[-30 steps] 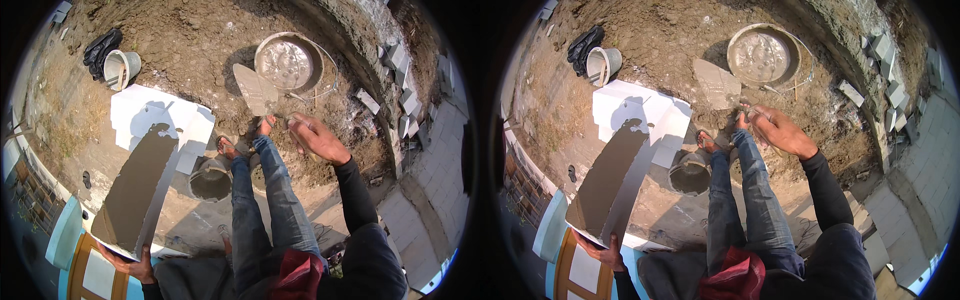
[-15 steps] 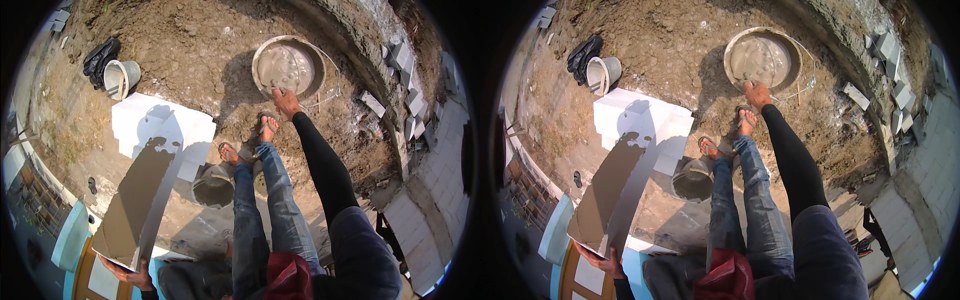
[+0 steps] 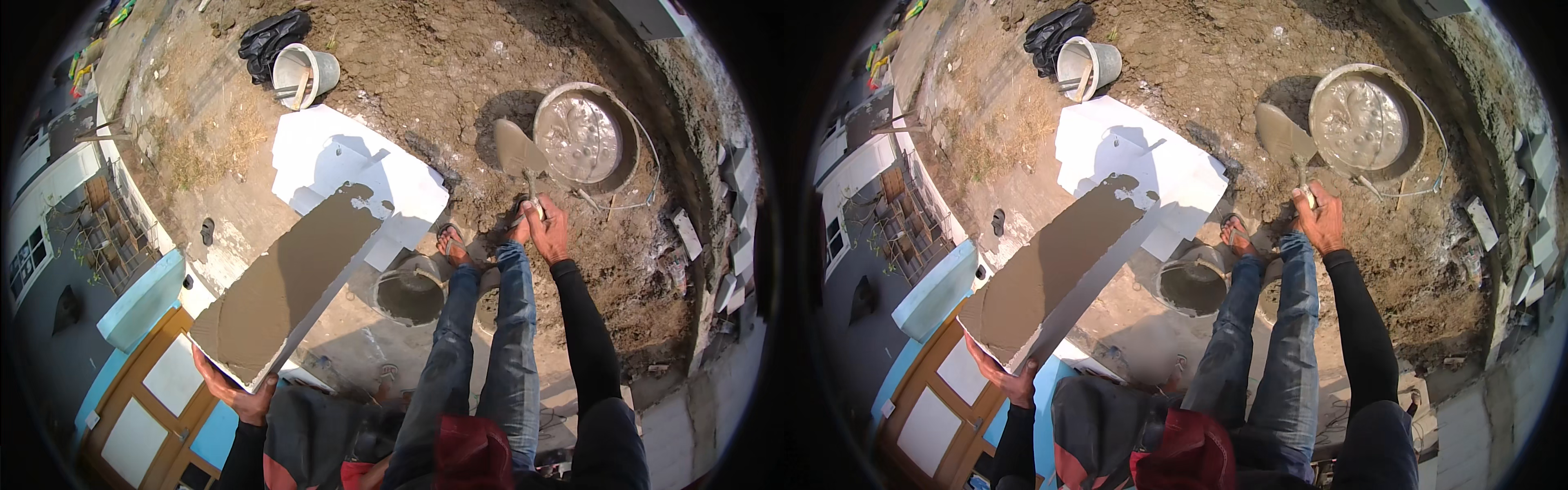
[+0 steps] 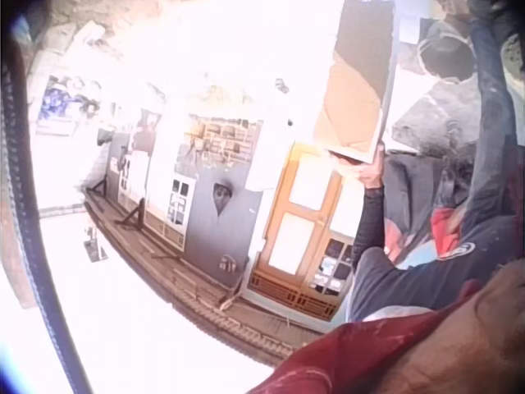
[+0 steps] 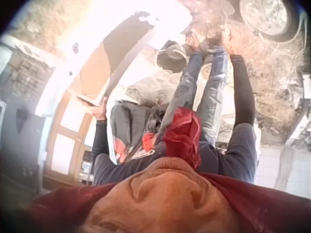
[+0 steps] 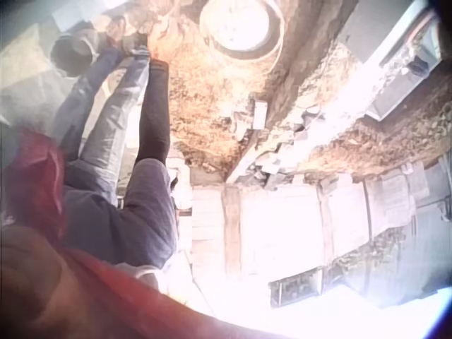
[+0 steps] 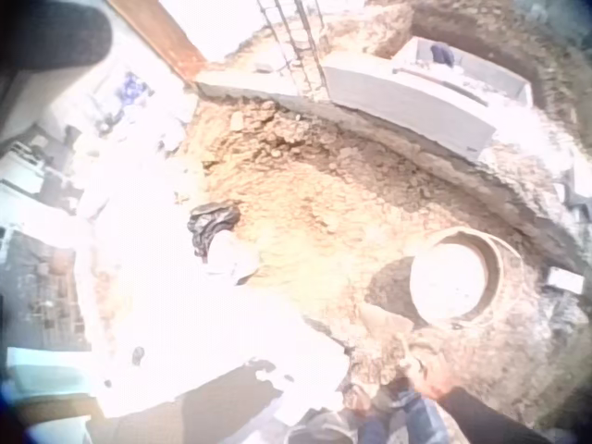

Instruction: The person applies mortar to white building blocks using a trowel and positions them along a curved wall, securing them in place by tapping them with a hammer.

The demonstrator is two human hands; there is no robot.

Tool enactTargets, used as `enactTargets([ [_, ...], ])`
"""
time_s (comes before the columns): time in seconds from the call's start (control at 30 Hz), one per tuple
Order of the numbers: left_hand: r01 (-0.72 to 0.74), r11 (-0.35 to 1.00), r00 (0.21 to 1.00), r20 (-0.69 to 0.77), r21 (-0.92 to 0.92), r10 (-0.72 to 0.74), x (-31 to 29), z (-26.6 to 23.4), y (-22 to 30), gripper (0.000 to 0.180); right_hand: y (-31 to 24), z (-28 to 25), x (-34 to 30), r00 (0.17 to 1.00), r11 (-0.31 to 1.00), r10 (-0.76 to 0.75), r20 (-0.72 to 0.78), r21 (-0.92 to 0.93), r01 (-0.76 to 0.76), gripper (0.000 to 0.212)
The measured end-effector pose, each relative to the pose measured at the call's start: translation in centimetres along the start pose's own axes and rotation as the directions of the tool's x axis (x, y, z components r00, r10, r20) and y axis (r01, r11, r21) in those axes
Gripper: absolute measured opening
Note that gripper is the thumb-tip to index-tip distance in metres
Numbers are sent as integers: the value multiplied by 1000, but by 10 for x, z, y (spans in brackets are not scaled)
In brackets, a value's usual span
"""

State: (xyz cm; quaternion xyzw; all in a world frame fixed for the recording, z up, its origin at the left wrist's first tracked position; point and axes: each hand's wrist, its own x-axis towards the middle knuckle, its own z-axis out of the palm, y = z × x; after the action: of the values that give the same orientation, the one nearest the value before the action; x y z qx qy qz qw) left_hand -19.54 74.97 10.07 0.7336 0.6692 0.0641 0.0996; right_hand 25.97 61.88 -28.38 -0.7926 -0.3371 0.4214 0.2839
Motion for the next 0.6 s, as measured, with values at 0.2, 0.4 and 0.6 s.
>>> enactTargets([
  [0.2, -3, 1000, 1000, -16, 7, 3, -1, 2, -12, 139, -61, 108, -6, 878, 876, -478, 8, -73, 477, 29],
  [0.4, 53, 997, 998, -35, 63, -51, -15, -8, -39, 141, -104, 118, -46, 759, 762, -642, 111, -14, 647, 26],
  [0.6, 61, 997, 996, -71, 43, -58, -18, -6, -43, 139, -106, 118, -26, 959, 955, -281, -42, -109, 275, 32],
])
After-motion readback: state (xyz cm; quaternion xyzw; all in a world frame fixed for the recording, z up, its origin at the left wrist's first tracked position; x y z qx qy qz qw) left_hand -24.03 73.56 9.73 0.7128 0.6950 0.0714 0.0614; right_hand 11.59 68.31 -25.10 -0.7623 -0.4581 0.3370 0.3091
